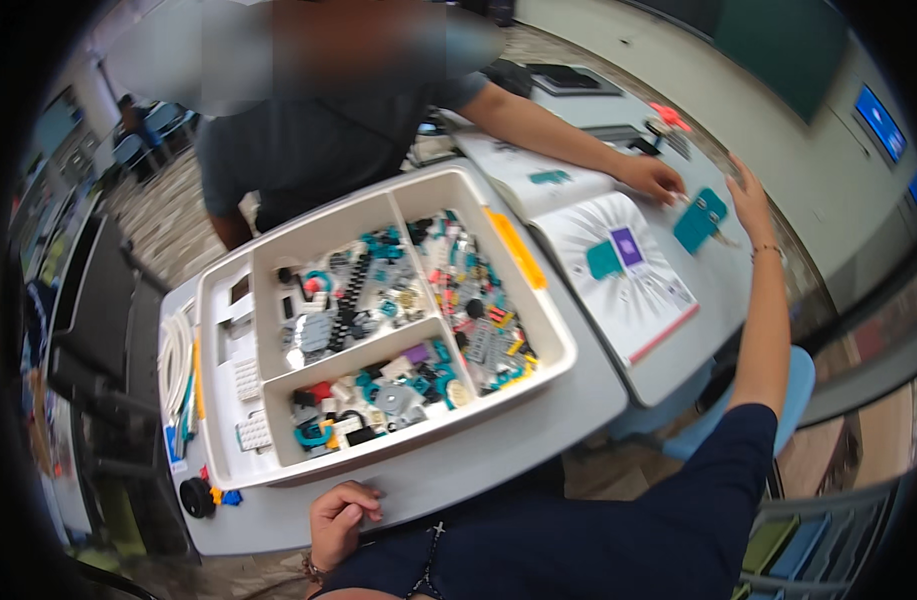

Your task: The person assembles a small robot-like figure from colorful building blocks using a tray of parts and an instruction manual. They pick pieces from the tray, attach them to the structure, and frequently consult the manual while working at a table with another person.

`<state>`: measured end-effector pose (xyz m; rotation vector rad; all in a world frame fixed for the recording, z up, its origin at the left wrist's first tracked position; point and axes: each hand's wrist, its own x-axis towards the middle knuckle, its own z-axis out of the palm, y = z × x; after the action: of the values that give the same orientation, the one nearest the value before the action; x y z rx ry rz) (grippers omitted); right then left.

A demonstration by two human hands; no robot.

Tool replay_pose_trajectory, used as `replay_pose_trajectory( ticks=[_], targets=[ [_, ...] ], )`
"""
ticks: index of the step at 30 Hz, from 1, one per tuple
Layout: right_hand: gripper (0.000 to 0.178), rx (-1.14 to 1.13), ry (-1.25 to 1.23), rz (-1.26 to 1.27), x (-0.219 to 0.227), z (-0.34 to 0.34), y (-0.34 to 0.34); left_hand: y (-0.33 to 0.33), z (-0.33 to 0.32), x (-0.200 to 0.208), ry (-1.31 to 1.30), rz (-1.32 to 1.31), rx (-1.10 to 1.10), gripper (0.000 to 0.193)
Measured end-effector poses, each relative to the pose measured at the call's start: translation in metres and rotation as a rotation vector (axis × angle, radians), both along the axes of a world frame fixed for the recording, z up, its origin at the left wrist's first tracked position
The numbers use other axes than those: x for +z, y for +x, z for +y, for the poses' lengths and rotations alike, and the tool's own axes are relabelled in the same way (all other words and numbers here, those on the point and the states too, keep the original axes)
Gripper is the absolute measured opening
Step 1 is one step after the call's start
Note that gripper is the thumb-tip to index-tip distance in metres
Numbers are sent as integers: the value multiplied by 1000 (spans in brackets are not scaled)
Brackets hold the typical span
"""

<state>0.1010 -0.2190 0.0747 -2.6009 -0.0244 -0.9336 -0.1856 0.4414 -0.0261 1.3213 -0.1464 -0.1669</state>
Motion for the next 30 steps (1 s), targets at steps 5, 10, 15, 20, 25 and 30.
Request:
replay_pose_trajectory(
  ticks=[5, 10, 15, 20, 25, 30],
  targets=[
    [36, -65, 121, 169, -16, -7, 22, -3, 6, -2, -105, 63, -53, 18],
    [37, -54, 262, 205, -20, -18, 41, -3, 6, -2, -81, 57, -75, 18],
    [40, -106, 294, 227, -24, -33, 51, -3, 7, -3, -49, 49, -79, 17],
    [51, -96, 321, 253, -18, -49, 43, -1, 7, -5, -80, 48, -97, 17],
    [84, -6, 349, 189, -32, -11, 22, -6, 5, 3, -53, 98, -19, 19],
    [78, 128, 558, 157, -30, -50, -14, 1, 3, 0, -41, 92, -23, 21]
  ],
)
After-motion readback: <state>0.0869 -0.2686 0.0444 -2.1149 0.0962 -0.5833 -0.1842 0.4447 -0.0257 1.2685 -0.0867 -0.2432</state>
